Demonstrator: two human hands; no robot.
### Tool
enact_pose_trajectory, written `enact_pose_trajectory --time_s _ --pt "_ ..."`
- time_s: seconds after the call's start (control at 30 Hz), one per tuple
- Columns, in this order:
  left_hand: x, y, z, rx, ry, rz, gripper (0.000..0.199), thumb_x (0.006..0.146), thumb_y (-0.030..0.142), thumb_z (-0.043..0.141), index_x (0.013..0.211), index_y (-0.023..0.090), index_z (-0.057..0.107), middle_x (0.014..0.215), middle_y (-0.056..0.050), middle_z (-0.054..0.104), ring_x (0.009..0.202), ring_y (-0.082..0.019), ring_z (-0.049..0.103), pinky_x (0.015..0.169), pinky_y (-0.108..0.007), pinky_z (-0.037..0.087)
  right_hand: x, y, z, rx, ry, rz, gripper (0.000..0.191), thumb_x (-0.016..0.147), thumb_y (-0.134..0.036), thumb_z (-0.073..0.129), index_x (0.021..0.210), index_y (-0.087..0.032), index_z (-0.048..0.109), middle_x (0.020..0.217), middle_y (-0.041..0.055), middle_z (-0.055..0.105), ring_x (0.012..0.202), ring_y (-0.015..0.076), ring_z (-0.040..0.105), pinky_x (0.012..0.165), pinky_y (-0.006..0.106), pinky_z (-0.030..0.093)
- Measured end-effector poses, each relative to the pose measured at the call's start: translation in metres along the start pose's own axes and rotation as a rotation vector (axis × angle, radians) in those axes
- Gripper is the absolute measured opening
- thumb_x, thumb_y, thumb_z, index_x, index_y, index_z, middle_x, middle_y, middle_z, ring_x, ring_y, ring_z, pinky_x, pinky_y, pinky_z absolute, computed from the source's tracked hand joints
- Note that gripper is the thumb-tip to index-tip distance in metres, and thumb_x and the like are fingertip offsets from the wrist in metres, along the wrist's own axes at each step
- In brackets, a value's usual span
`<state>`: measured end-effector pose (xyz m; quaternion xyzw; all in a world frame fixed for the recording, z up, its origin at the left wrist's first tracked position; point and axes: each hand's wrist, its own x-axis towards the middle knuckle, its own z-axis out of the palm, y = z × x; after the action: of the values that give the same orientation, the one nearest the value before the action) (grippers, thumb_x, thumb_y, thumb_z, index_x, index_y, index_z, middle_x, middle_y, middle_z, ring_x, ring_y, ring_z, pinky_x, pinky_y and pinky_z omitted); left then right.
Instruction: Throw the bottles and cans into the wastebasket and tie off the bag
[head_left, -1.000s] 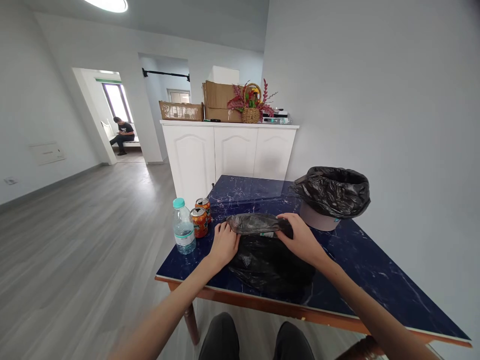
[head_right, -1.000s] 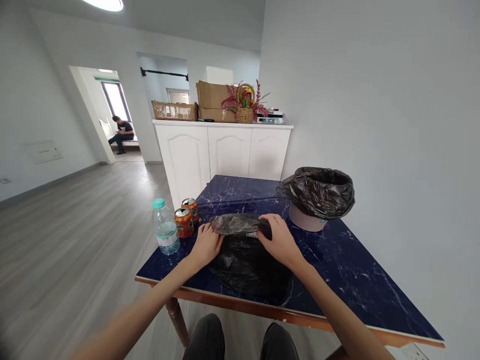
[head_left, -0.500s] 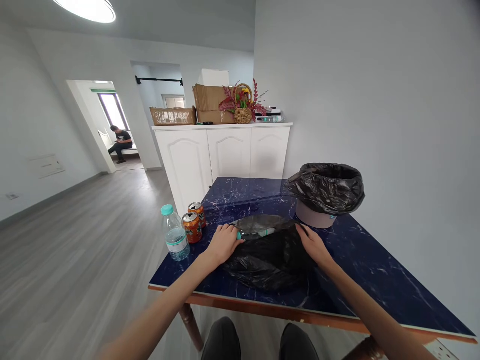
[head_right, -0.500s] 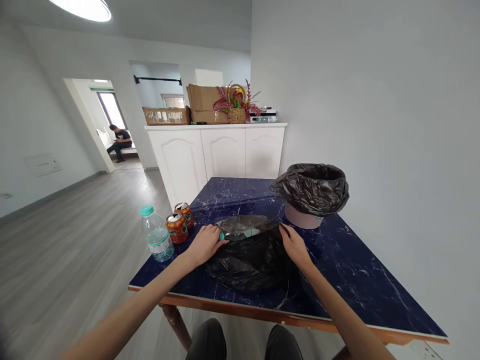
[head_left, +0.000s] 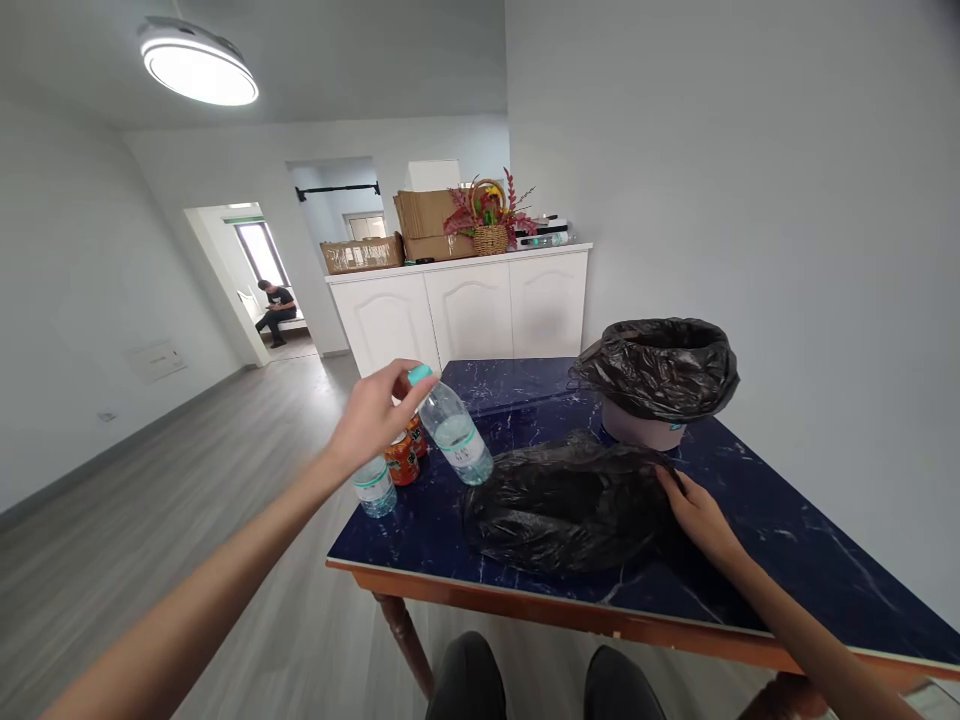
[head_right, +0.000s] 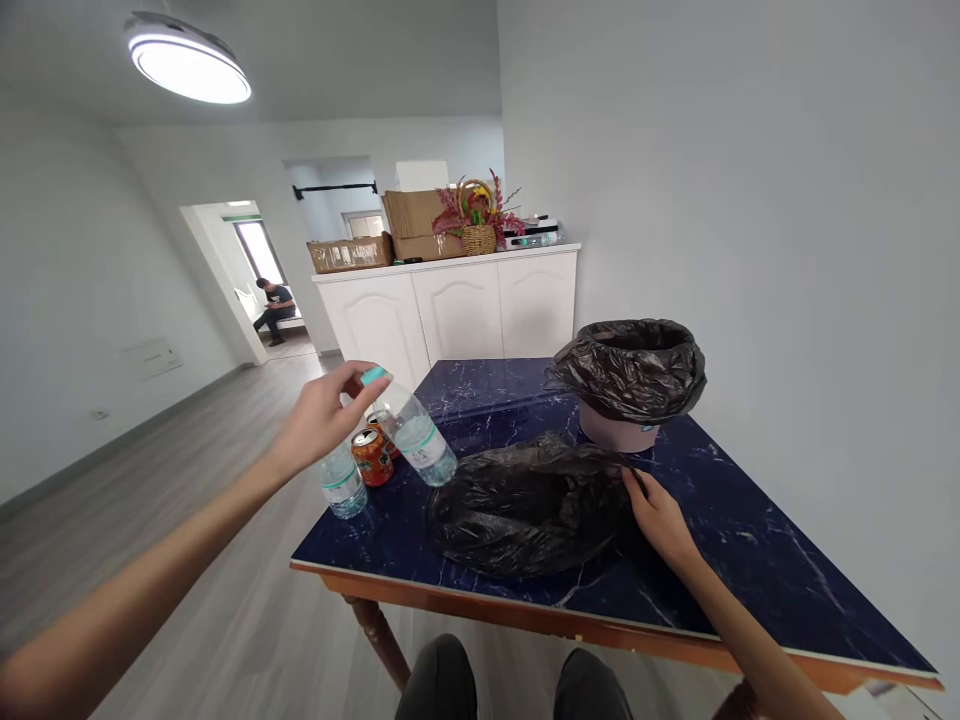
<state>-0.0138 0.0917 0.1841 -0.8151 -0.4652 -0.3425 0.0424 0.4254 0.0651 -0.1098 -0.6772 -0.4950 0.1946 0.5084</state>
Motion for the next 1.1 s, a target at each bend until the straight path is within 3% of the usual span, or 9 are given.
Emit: enact_pose_trajectory --time_s 0.1,0.23,0.4,0.63,0.9,1.03,1.1 --pt "0.013 -0.015 0.005 0.146 -0.014 -0.012 0.050 0.104 0.062 0.048 0.116 0.018 0.067 0.081 -0.004 0.070 0.074 -0.022 0.065 0.069 -0.032 0.044 -0.005 0.000 -0.002 0.001 -0.001 -0.032 0.056 0.093 -0.066 0.045 0.111 -0.023 0.074 0.122 0.0119 0.078 0.117 0.0363 0.070 0.105 0.046 0.051" --pt "0.021 -0.036 0.030 0.332 -0.117 -0.085 0.047 0.107 0.057 0.045 0.121 0.017 0.065 0.095 -0.009 0.074 0.087 -0.027 0.069 0.067 -0.032 0.043 -0.007 -0.002 0.000 -0.005 -0.007 -0.058 0.053 0.094 -0.065 0.046 0.108 -0.023 0.074 0.119 0.0115 0.078 0.117 0.0352 0.070 0.104 0.044 0.051" --pt "0.023 -0.061 0.057 0.387 -0.182 -0.134 0.050 0.108 0.059 0.040 0.121 0.017 0.064 0.105 -0.013 0.075 0.093 -0.031 0.071 0.069 -0.034 0.047 -0.008 -0.001 -0.001 -0.013 -0.018 -0.071 0.051 0.096 -0.062 0.045 0.111 -0.023 0.074 0.123 0.0118 0.077 0.118 0.0349 0.069 0.104 0.044 0.052" --pt "0.023 -0.082 0.068 0.451 -0.223 -0.194 0.049 0.108 0.057 0.038 0.124 0.019 0.063 0.116 -0.015 0.075 0.100 -0.034 0.072 0.076 -0.038 0.051 -0.008 0.001 -0.001 -0.030 -0.042 -0.063 0.052 0.097 -0.062 0.044 0.115 -0.024 0.074 0.128 0.0120 0.076 0.122 0.0362 0.068 0.104 0.046 0.053" --pt "0.031 -0.091 0.071 0.493 -0.201 -0.194 0.051 0.105 0.058 0.043 0.123 0.016 0.065 0.114 -0.019 0.074 0.099 -0.040 0.072 0.076 -0.044 0.053 -0.018 -0.008 -0.010 -0.030 -0.116 -0.166 0.049 0.096 -0.065 0.053 0.127 -0.029 0.066 0.131 0.0083 0.074 0.120 0.0330 0.069 0.099 0.043 0.057" --pt "0.027 -0.074 0.067 0.478 -0.097 -0.112 0.058 0.107 0.053 0.041 0.141 0.007 0.051 0.125 -0.027 0.066 0.112 -0.044 0.066 0.091 -0.053 0.050 -0.028 -0.017 -0.024 -0.031 -0.130 -0.173 0.051 0.095 -0.064 0.056 0.128 -0.026 0.064 0.122 0.0099 0.076 0.111 0.0313 0.072 0.094 0.042 0.059" --pt "0.015 -0.057 0.071 0.432 -0.059 -0.002 0.053 0.108 0.048 0.039 0.144 0.009 0.046 0.133 -0.026 0.061 0.120 -0.040 0.062 0.101 -0.052 0.047 -0.033 -0.025 -0.030 -0.036 -0.104 -0.172 0.051 0.093 -0.064 0.059 0.126 -0.025 0.065 0.119 0.0110 0.076 0.106 0.0310 0.073 0.091 0.041 0.060"
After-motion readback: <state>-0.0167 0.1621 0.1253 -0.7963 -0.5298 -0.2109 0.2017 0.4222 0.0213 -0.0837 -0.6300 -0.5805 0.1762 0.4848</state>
